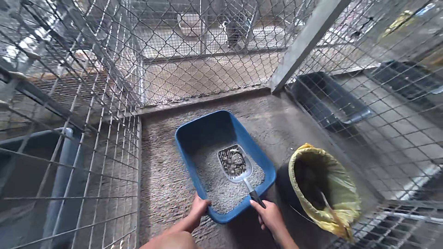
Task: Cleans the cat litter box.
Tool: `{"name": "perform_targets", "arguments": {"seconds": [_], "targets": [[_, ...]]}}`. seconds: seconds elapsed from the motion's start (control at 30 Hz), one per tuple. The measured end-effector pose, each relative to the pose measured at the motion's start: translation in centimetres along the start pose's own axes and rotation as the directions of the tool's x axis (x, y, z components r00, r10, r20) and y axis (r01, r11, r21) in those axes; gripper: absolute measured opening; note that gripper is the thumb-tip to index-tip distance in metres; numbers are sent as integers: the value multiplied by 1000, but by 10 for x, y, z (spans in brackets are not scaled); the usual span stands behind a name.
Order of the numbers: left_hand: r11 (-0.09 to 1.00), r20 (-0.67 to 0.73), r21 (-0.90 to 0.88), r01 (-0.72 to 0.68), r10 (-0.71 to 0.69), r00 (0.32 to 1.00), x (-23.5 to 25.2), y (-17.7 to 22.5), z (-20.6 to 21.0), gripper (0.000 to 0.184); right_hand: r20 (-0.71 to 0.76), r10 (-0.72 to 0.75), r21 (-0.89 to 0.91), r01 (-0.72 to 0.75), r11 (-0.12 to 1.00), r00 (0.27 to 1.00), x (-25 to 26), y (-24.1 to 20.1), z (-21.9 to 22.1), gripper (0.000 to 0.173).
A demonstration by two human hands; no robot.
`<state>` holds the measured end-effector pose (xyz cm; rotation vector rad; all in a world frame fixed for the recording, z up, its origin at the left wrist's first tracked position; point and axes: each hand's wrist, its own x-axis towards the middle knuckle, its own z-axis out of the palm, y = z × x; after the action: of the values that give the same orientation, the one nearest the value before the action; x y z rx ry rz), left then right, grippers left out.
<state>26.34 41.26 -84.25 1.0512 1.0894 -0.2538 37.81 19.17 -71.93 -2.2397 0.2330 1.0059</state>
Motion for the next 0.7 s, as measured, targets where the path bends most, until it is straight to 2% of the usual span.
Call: {"name": "perform_targets", "arguments": {"seconds": [0.1,0.17,0.27,0.33,0.4,0.47,0.57,0.63,0.7], "targets": [[999,34,16,-51,50,998,-10,34,11,77,-59,-46,229,58,972,997,-28,-13,-22,32],[998,40,11,-69,68,997,-15,63,9,68,-139,-75,399,125,908,987,-46,-21,-38,31],[997,71,-55,-60,64,995,-21,97,-1,50,-242,-112,661,248,708,964,-62,-18,-59,41],[986,104,-158,-56,73,992,-24,107,-10,34,-228,-145,807,270,526,963,-62,-5,-70,54],[970,138,-239,-46,81,987,-29,114,-19,26,-185,-183,909,239,342,965,-53,15,-76,65],[960,162,-280,-25,73,984,-33,119,-29,20,-114,-221,981,146,130,968,-39,33,-81,71],[964,198,-267,-2,57,979,-35,116,-40,14,-24,-355,970,-65,-236,935,-18,59,-85,68],[981,222,-196,-5,50,974,-31,103,-42,12,-31,-386,947,-96,-305,922,-12,67,-83,66],[996,217,-89,-27,45,975,-21,81,-40,26,-50,-415,953,-81,-292,909,-13,67,-81,62]]}}
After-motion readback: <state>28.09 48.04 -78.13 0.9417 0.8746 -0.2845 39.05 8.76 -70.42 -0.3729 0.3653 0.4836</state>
